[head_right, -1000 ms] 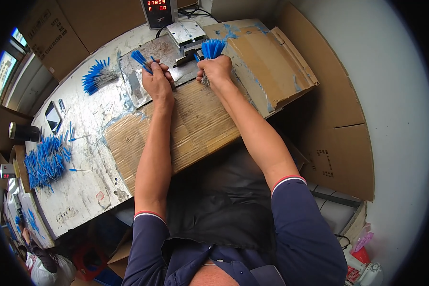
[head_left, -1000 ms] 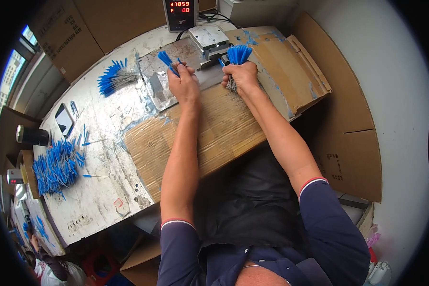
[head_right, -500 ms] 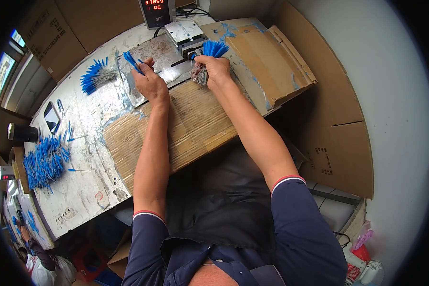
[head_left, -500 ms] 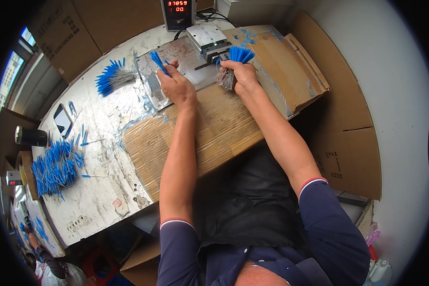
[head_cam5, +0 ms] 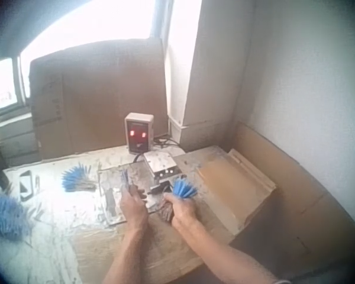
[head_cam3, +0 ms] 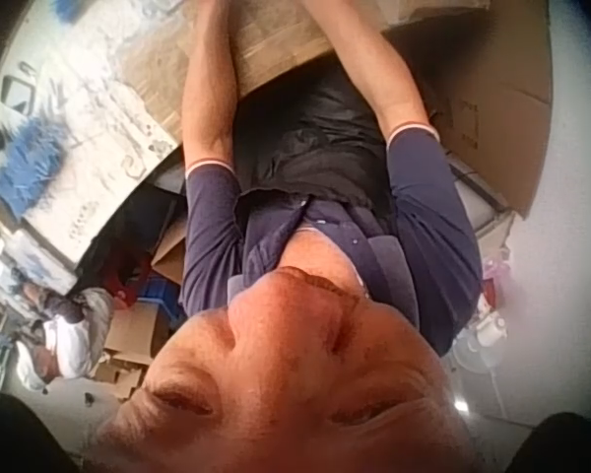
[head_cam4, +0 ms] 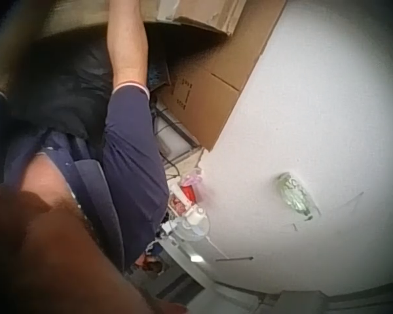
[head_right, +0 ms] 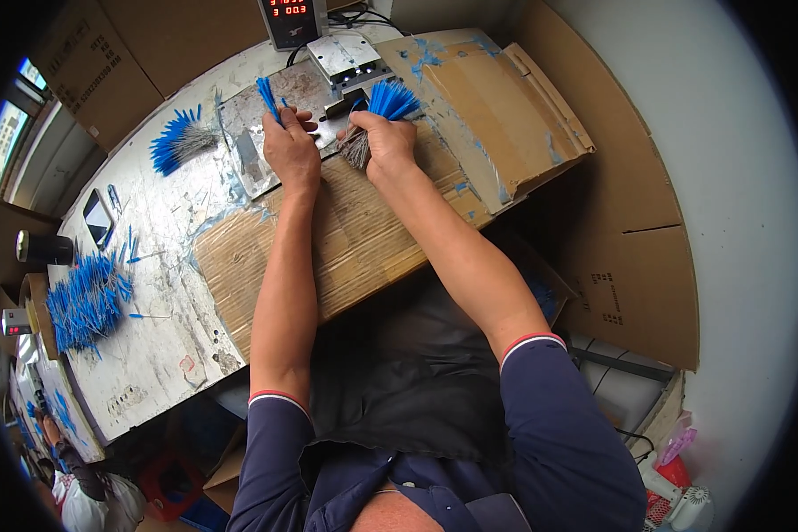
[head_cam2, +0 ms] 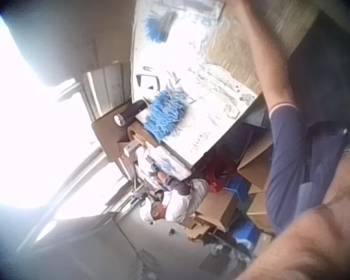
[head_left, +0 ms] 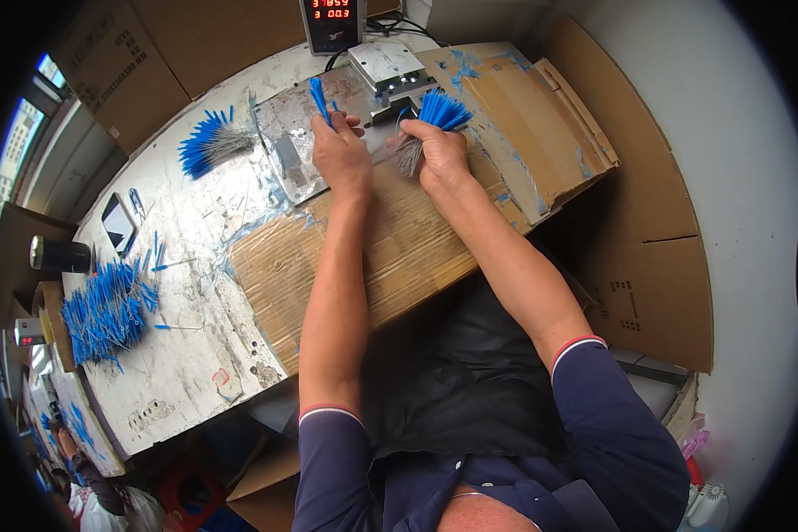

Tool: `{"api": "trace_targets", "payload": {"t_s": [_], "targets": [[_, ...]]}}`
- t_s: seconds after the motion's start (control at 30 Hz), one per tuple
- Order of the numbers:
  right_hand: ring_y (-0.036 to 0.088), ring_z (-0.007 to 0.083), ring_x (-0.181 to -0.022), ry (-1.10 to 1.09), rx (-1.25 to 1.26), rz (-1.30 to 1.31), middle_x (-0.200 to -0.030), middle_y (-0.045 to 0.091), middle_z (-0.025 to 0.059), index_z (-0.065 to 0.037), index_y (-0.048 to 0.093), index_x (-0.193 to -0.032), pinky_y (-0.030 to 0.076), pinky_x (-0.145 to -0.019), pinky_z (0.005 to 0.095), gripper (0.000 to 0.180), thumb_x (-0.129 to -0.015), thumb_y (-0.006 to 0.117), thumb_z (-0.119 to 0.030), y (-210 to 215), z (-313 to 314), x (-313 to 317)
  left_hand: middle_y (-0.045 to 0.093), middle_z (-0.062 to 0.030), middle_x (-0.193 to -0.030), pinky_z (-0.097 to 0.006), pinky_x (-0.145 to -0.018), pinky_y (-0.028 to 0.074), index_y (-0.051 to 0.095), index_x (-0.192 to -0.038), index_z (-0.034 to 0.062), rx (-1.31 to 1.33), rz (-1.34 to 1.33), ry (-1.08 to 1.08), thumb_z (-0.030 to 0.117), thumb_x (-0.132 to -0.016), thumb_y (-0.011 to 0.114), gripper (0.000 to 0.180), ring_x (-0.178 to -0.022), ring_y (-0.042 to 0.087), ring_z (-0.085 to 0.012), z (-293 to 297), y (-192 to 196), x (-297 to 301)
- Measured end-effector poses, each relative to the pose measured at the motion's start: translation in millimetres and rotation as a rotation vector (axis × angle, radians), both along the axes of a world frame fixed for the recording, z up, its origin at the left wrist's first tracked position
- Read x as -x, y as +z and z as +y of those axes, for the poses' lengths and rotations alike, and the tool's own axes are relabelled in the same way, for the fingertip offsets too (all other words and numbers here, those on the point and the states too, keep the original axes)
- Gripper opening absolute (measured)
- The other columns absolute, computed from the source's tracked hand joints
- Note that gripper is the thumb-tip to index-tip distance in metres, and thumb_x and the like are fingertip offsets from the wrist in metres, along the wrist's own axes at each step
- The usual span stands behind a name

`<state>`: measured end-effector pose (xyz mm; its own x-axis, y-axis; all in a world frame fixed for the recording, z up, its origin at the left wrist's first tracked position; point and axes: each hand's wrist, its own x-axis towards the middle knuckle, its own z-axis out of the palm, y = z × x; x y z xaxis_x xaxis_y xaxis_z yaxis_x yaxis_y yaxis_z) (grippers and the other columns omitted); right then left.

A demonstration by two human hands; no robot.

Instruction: Assembling blue brush components using a press machine.

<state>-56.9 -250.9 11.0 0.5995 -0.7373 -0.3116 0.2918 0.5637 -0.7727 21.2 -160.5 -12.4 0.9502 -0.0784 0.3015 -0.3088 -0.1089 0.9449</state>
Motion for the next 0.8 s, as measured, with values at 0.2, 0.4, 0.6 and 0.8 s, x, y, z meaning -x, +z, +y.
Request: {"api": "trace_targets", "payload": {"t_s": [0.2, 0.4, 0.6, 0.8], "targets": [[0.070, 0.0268, -0.060, 0.104, 0.015, -0.050, -0.073, 0.069, 0.0165, 0.002, 0.064, -0.081, 0.060, -0.056, 0.0386, 0.008, -0.079, 0.071, 0.005, -2, 5, 13, 0.074, -0.0098, -0.082, -0.037, -0.060, 0.053, 0.059, -0.099, 0.0034, -0.210, -0.009, -0.103, 0.024, -0.106, 0.049, 0.024, -0.065, 0.070, -0.0204, 3, -3, -4], [0.072, 0.0222, -0.076, 0.074, 0.017, -0.068, -0.090, 0.073, 0.0123, 0.005, 0.069, -0.093, 0.060, -0.070, 0.0335, 0.013, -0.079, 0.071, 0.006, 4, 28, 15, 0.075, -0.0144, -0.085, -0.042, -0.067, 0.052, 0.062, -0.099, 0.0031, -0.469, -0.032, -0.298, 0.026, -0.104, 0.054, 0.025, -0.075, 0.071, -0.0317, 0, 6, 3], [0.071, 0.0197, -0.077, 0.154, 0.033, -0.092, -0.094, 0.073, 0.0086, 0.003, 0.071, -0.098, 0.060, -0.070, 0.0317, 0.019, -0.080, 0.072, 0.005, 0, 28, 19, 0.069, -0.0070, -0.078, -0.034, -0.063, 0.051, 0.063, -0.099, 0.0025, -0.224, 0.026, -0.462, 0.022, -0.103, 0.057, 0.021, -0.067, 0.063, -0.0186, 2, 0, -4], [0.066, 0.0179, -0.064, 0.141, 0.073, -0.081, -0.082, 0.068, 0.0071, -0.001, 0.069, -0.091, 0.059, -0.057, 0.0367, 0.011, -0.084, 0.075, -0.006, -9, -5, 35, 0.059, 0.0045, -0.079, -0.021, -0.057, 0.041, 0.062, -0.102, 0.0077, 0.327, 0.590, -0.682, 0.025, -0.105, 0.057, 0.018, -0.065, 0.052, -0.0063, 10, 21, 9]]}}
